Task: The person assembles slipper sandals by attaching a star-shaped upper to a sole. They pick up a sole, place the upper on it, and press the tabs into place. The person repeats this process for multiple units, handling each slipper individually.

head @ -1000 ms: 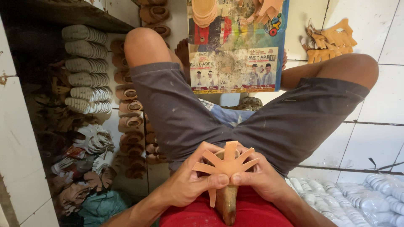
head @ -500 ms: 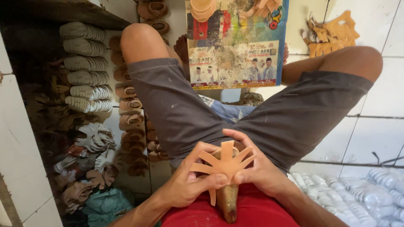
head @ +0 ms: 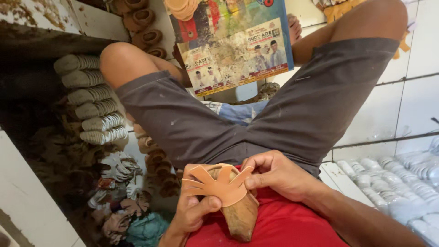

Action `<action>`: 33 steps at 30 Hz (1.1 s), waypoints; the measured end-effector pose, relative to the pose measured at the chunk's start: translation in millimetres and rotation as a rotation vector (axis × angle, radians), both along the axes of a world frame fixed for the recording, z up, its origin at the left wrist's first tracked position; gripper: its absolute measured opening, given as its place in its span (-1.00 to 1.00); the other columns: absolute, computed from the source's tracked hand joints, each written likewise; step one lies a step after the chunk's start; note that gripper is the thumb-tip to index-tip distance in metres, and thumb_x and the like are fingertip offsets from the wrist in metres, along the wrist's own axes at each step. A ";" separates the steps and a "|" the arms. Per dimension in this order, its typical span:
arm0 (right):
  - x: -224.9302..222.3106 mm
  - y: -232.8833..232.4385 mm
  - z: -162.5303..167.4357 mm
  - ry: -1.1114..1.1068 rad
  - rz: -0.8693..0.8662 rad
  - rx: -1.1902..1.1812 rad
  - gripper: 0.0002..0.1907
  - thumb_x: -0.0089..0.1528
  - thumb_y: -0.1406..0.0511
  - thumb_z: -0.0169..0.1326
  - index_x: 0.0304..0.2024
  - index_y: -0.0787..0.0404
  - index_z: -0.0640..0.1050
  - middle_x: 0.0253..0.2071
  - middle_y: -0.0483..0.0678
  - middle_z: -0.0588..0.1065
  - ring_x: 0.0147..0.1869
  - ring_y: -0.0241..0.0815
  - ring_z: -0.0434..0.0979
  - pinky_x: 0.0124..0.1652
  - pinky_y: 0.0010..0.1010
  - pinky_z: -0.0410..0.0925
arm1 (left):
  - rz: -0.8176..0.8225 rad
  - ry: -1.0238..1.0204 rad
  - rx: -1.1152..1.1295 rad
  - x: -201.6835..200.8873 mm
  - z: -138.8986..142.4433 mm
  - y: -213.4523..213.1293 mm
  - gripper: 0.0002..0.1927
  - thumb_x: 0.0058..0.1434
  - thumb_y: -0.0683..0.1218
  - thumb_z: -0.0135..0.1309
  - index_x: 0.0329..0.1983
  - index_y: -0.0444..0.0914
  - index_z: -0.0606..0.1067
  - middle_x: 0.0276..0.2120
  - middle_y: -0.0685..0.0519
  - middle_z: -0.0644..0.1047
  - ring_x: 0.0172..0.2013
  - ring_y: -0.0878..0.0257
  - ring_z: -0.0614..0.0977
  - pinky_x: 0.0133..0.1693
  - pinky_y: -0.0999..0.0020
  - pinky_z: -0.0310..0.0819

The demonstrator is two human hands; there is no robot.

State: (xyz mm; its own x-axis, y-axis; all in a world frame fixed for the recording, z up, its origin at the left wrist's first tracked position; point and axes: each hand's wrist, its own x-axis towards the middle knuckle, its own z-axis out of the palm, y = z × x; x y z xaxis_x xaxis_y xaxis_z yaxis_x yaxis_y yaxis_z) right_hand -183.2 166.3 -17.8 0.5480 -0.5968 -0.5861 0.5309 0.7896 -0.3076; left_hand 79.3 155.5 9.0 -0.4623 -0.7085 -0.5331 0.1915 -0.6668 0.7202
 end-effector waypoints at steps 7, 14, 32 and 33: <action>-6.4 -1.5 2.3 -0.007 -0.005 -0.014 -0.78 0.26 0.36 0.19 -0.19 0.47 0.67 -0.29 0.05 0.64 -0.28 -0.24 0.59 -0.23 -0.37 0.47 | 0.070 0.089 0.095 -2.6 0.7 2.8 -0.31 0.14 -0.13 0.27 0.26 -0.37 0.21 0.07 -0.18 0.48 0.07 0.06 0.55 0.14 0.11 0.44; -18.6 -16.8 26.1 0.156 0.025 -0.200 -0.76 0.34 0.36 0.15 -0.16 0.52 0.65 -0.18 0.08 0.62 -0.12 -0.16 0.60 -0.06 -0.33 0.47 | -0.057 -0.066 -0.064 -17.6 19.8 -17.3 -0.43 0.19 -0.19 0.26 0.22 -0.37 0.30 0.05 -0.10 0.48 0.07 0.18 0.53 0.14 0.23 0.42; 1.0 -5.7 27.5 0.415 0.057 -0.182 -0.62 0.11 0.38 0.29 -0.03 0.37 0.59 -0.04 -0.10 0.50 0.06 -0.26 0.50 0.07 -0.35 0.37 | -0.149 0.067 0.069 -28.4 44.6 -47.4 -0.47 0.30 -0.08 0.22 0.24 -0.30 0.30 -0.01 0.04 0.46 0.03 0.33 0.49 0.09 0.35 0.44; 1.7 -5.1 27.8 0.414 0.053 -0.184 -0.61 0.11 0.38 0.28 -0.02 0.38 0.59 -0.04 -0.10 0.49 0.06 -0.26 0.50 0.08 -0.35 0.37 | -0.156 0.069 0.061 -27.3 43.5 -47.9 -0.47 0.30 -0.07 0.22 0.25 -0.31 0.30 0.01 0.03 0.46 0.05 0.32 0.49 0.11 0.35 0.44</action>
